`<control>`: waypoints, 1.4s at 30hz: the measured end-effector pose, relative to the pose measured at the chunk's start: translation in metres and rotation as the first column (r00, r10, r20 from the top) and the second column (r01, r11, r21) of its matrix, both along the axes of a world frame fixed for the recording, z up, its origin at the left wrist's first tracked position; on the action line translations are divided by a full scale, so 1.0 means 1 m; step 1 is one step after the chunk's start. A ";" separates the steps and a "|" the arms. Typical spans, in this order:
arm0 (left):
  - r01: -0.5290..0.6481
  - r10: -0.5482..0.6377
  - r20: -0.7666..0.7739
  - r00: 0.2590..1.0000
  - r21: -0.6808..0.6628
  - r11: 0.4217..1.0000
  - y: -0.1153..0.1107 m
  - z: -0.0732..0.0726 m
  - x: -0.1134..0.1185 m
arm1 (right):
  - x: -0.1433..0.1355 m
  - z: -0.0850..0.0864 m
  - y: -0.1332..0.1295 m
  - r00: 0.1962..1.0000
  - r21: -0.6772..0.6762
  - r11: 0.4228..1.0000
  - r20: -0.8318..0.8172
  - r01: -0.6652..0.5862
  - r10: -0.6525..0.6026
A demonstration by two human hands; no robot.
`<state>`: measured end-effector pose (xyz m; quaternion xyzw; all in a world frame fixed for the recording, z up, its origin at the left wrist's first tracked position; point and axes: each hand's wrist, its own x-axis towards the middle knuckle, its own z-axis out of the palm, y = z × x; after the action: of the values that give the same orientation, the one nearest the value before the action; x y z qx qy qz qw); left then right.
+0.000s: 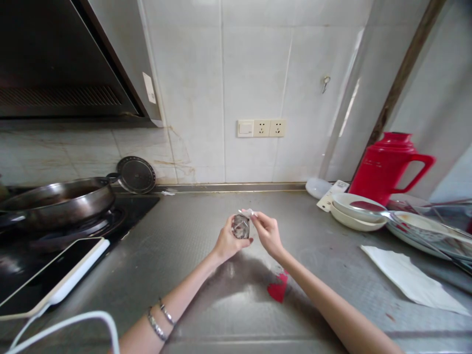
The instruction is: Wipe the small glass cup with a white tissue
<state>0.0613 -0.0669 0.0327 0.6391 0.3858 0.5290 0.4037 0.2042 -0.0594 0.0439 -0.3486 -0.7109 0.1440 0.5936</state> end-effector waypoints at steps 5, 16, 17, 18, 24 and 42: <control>-0.020 0.020 0.001 1.000 -0.053 0.998 -0.002 0.004 -0.001 | -0.002 -0.005 -0.003 1.000 0.110 0.994 0.025 -0.002 0.000; 0.095 -0.074 0.109 0.991 -0.200 0.975 -0.005 0.008 -0.003 | -0.001 -0.003 -0.005 0.998 0.268 0.963 0.067 -0.038 0.021; 0.106 -0.084 0.114 0.990 -0.203 0.973 -0.005 0.010 -0.004 | 0.000 -0.003 -0.005 0.994 0.299 0.952 0.101 -0.069 0.041; 0.117 -0.094 0.117 0.989 -0.207 0.971 -0.005 0.011 -0.004 | 0.001 -0.002 -0.006 0.987 0.333 0.936 0.147 -0.111 0.064; 0.104 -0.085 0.104 0.991 -0.191 0.976 -0.002 0.012 -0.007 | 0.007 0.001 -0.005 0.952 0.390 0.900 0.297 -0.192 0.074; 0.009 -0.012 -0.022 1.000 -0.115 0.993 -0.004 0.005 -0.004 | 0.000 -0.005 -0.003 0.991 0.312 0.948 0.133 -0.060 0.019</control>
<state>0.0572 -0.0709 0.0379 0.6227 0.4168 0.4965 0.4381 0.2046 -0.0624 0.0392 -0.2435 -0.7684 0.0179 0.5916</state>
